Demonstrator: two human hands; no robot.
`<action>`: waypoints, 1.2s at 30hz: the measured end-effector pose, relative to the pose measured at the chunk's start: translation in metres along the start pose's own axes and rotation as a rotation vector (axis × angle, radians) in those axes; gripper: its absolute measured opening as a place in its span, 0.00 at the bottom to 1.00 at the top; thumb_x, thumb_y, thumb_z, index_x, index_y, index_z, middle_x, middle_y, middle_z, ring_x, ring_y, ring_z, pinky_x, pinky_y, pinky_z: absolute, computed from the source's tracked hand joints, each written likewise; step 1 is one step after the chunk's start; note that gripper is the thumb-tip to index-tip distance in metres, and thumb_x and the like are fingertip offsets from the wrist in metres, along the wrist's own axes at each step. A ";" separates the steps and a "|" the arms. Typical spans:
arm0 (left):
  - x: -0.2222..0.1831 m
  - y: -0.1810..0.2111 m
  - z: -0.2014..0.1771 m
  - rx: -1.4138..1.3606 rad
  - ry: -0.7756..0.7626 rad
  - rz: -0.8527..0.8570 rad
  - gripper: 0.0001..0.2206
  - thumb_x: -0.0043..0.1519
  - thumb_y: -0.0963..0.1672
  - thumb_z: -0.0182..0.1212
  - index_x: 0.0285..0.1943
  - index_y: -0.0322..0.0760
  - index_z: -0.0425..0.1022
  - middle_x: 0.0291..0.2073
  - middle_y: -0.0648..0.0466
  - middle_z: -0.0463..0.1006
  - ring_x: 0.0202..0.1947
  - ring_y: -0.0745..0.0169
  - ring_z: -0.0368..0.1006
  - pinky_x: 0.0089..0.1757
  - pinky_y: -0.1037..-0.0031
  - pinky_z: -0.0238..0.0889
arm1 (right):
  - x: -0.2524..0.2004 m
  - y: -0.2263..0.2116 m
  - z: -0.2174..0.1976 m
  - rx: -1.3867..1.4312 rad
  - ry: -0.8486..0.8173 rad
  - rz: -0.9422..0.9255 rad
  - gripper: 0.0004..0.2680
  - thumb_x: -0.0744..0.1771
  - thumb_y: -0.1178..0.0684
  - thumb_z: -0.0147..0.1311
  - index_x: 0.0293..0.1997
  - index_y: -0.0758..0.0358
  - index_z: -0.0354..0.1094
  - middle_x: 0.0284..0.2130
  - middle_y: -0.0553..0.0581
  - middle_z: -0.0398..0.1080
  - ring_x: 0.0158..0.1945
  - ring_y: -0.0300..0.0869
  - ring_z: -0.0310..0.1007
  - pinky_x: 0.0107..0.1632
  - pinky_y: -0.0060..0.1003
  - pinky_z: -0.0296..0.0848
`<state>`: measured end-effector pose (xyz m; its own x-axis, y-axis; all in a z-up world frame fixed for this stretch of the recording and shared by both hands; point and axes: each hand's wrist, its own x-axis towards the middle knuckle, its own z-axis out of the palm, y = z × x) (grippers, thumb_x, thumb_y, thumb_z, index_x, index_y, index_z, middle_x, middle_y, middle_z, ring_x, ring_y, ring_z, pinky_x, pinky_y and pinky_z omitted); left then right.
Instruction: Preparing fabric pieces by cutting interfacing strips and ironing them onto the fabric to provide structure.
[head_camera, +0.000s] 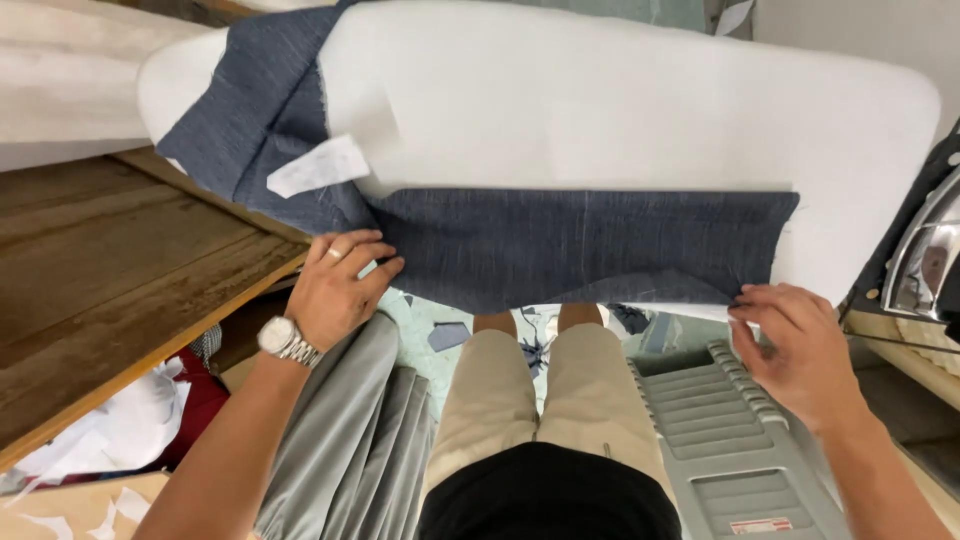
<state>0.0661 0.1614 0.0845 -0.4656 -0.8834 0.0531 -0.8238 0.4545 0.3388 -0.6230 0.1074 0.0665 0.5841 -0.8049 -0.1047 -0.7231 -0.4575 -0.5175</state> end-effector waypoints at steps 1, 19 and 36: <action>0.000 -0.004 0.000 0.001 0.003 0.004 0.07 0.79 0.40 0.73 0.61 0.44 0.93 0.62 0.52 0.91 0.71 0.43 0.84 0.59 0.51 0.70 | 0.003 -0.001 -0.004 -0.003 0.004 0.001 0.07 0.74 0.60 0.75 0.55 0.54 0.83 0.60 0.52 0.85 0.73 0.51 0.87 0.74 0.54 0.78; 0.114 -0.078 -0.029 0.051 0.134 -0.158 0.08 0.79 0.36 0.79 0.63 0.39 0.96 0.58 0.53 0.94 0.57 0.43 0.83 0.51 0.52 0.62 | 0.174 0.043 -0.104 -0.288 0.157 -0.239 0.02 0.88 0.70 0.81 0.73 0.80 0.95 0.78 0.77 0.87 0.80 0.65 0.89 0.86 0.57 0.88; 0.100 0.032 0.095 0.242 -0.116 -0.343 0.44 0.87 0.68 0.35 1.04 0.44 0.52 0.99 0.33 0.51 0.98 0.26 0.44 0.87 0.22 0.41 | 0.080 -0.010 0.010 -0.162 0.255 0.048 0.02 0.77 0.63 0.67 0.55 0.69 0.79 0.80 0.72 0.81 0.85 0.69 0.81 0.85 0.72 0.71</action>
<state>-0.0376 0.0988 0.0112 -0.1735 -0.9756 -0.1345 -0.9828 0.1628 0.0875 -0.5651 0.0515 0.0545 0.4513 -0.8866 0.1009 -0.8091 -0.4543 -0.3727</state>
